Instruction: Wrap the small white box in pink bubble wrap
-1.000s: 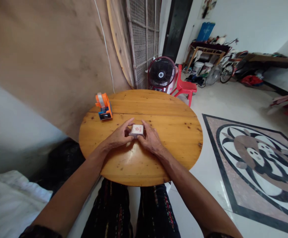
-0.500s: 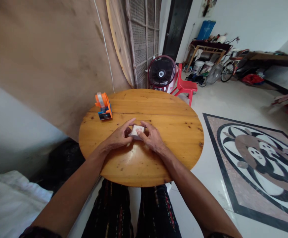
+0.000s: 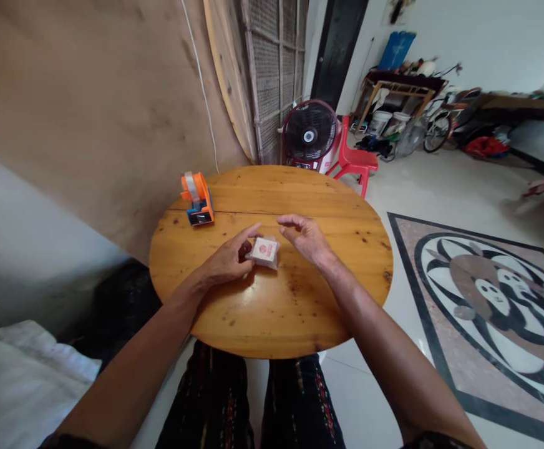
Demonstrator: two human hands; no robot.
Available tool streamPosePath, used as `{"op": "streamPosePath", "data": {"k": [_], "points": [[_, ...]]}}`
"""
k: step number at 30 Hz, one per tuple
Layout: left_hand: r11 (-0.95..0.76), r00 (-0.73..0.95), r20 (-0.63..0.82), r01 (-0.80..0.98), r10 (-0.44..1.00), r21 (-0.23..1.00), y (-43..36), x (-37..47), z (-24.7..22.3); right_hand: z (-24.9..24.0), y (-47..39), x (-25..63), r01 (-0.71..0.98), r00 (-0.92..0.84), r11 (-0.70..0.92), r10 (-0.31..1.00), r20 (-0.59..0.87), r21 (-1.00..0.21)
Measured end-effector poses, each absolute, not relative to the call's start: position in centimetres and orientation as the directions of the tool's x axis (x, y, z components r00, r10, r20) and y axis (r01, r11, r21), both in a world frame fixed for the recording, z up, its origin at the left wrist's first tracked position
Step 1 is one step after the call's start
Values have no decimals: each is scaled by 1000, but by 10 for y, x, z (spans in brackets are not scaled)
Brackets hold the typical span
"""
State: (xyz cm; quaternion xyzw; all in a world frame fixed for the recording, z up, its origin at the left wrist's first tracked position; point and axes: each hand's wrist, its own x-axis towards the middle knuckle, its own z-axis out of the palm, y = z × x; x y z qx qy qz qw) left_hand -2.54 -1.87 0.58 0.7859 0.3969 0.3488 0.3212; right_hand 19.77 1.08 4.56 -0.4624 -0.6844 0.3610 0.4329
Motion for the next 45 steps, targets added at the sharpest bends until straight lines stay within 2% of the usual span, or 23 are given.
{"op": "streamPosePath", "data": {"k": [5,9,19,25,38,45], "points": [[-463,450,264,419,853,781,-20,-25,7,47,30,203,333,-360,166,932,38,-928],[-464,447,257,452,857,762,-21,-24,10,38,33,202,278,-412,95,911,-30,-956],[-438,437,227,475,870,763,-23,-21,16,25,45,190,203,-432,75,902,-21,-976],[-421,425,205,511,882,750,-23,-21,17,29,44,187,176,-369,150,926,76,-973],[-403,400,215,479,891,780,-20,-22,16,36,37,181,203,-361,217,923,133,-955],[-527,407,357,462,841,714,-17,-20,18,42,29,180,197,-370,226,918,141,-954]]}}
